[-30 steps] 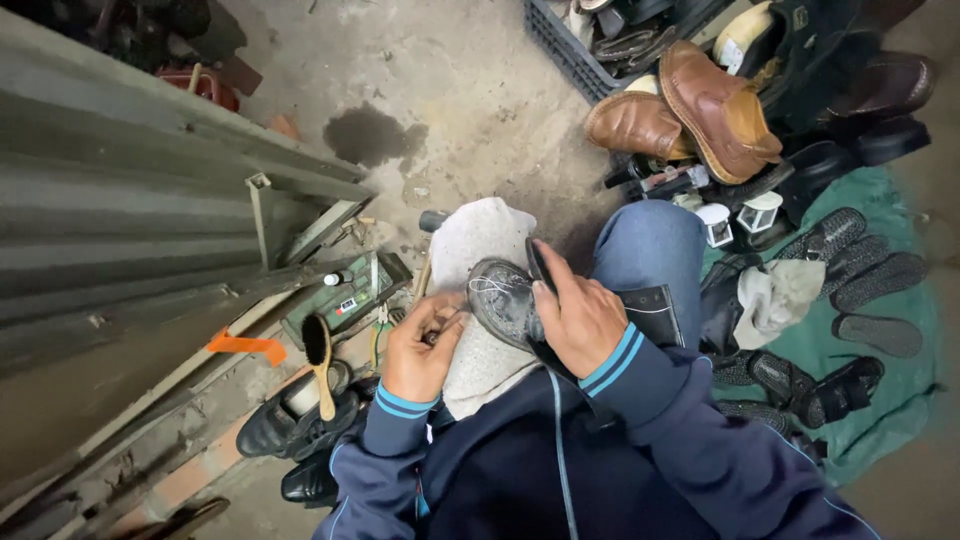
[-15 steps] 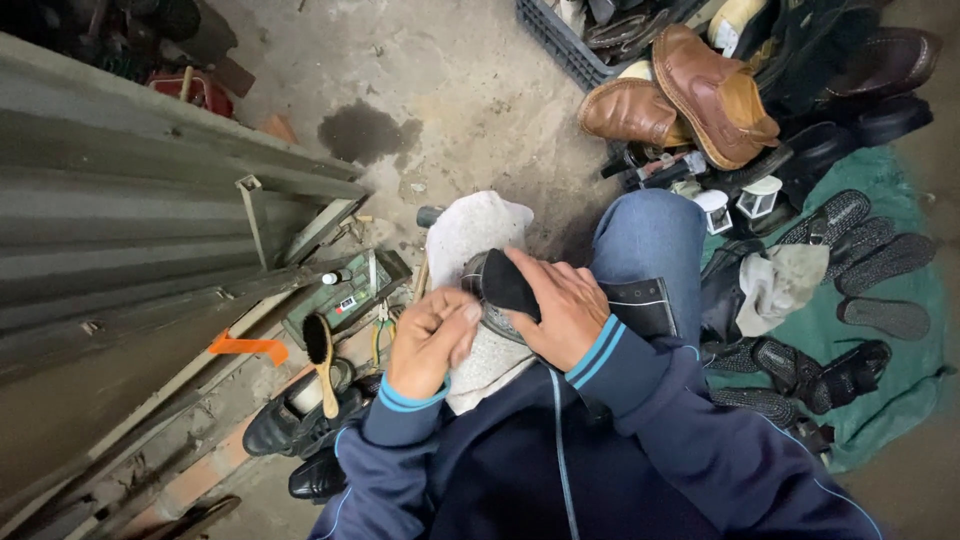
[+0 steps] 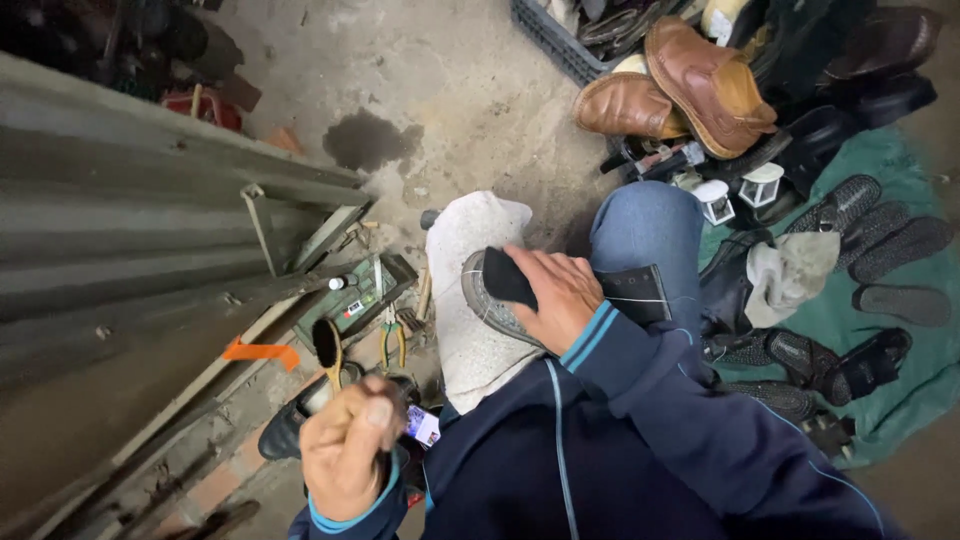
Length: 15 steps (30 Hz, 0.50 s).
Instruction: Hand-sewing the sole of a boot using a needle and thread in a repair shop environment.
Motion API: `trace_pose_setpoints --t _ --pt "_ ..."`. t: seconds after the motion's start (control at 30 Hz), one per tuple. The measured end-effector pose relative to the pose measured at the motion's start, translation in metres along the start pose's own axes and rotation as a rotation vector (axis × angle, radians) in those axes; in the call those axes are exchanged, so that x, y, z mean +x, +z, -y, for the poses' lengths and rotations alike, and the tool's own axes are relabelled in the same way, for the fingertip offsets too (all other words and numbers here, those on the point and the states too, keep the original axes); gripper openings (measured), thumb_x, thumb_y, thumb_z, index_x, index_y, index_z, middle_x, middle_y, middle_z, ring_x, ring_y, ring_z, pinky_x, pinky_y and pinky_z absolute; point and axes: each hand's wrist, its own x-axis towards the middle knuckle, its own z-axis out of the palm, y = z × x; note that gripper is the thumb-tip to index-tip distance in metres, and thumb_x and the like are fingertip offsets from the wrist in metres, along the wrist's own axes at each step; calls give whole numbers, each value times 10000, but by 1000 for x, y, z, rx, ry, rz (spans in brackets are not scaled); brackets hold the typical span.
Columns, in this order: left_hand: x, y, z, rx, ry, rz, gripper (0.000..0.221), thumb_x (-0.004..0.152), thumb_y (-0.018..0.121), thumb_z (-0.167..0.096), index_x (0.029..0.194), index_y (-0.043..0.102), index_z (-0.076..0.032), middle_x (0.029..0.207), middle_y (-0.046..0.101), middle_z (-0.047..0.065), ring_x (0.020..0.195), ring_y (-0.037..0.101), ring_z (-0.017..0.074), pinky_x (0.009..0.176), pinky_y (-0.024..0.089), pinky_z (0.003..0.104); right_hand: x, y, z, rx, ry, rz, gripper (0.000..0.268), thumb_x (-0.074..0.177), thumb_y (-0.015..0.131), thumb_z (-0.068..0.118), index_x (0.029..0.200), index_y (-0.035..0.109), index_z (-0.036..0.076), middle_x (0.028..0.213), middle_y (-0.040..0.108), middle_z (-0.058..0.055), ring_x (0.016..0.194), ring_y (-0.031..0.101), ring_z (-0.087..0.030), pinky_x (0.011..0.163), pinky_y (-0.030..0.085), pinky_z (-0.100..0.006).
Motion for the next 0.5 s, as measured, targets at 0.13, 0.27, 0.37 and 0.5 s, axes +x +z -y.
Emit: trace_pose_setpoints --t 0.13,0.27,0.37,0.5 --pt "10 -18 14 524 66 -156 378 992 619 -139 653 457 -95 771 538 95 936 587 223 807 454 386 -27 -46 15 147 -45 -170 759 910 664 537 1482 494 68 1406 625 -126 1327 534 -315 1063 411 -459" --pt "16 -20 20 385 71 -244 413 985 619 -130 580 536 -144 555 515 9 989 608 177 851 510 312 -63 -77 -3 13 50 -382 514 964 662 433 1349 617 94 1175 750 -42 1056 686 -291 952 508 -435" --pt "25 -12 21 132 44 -224 389 1017 559 -153 639 467 -142 542 428 34 765 570 187 416 357 271 -85 -77 -12 -115 -27 -454 192 1055 591 226 1070 725 89 988 722 -44 875 672 -259 754 535 -388" --pt "32 -6 34 11 -23 -86 290 1035 556 -219 755 546 -142 506 450 23 421 360 103 386 308 261 -94 -44 -28 -448 30 -272 378 959 663 411 1286 655 221 895 761 33 774 736 -218 565 538 -392"
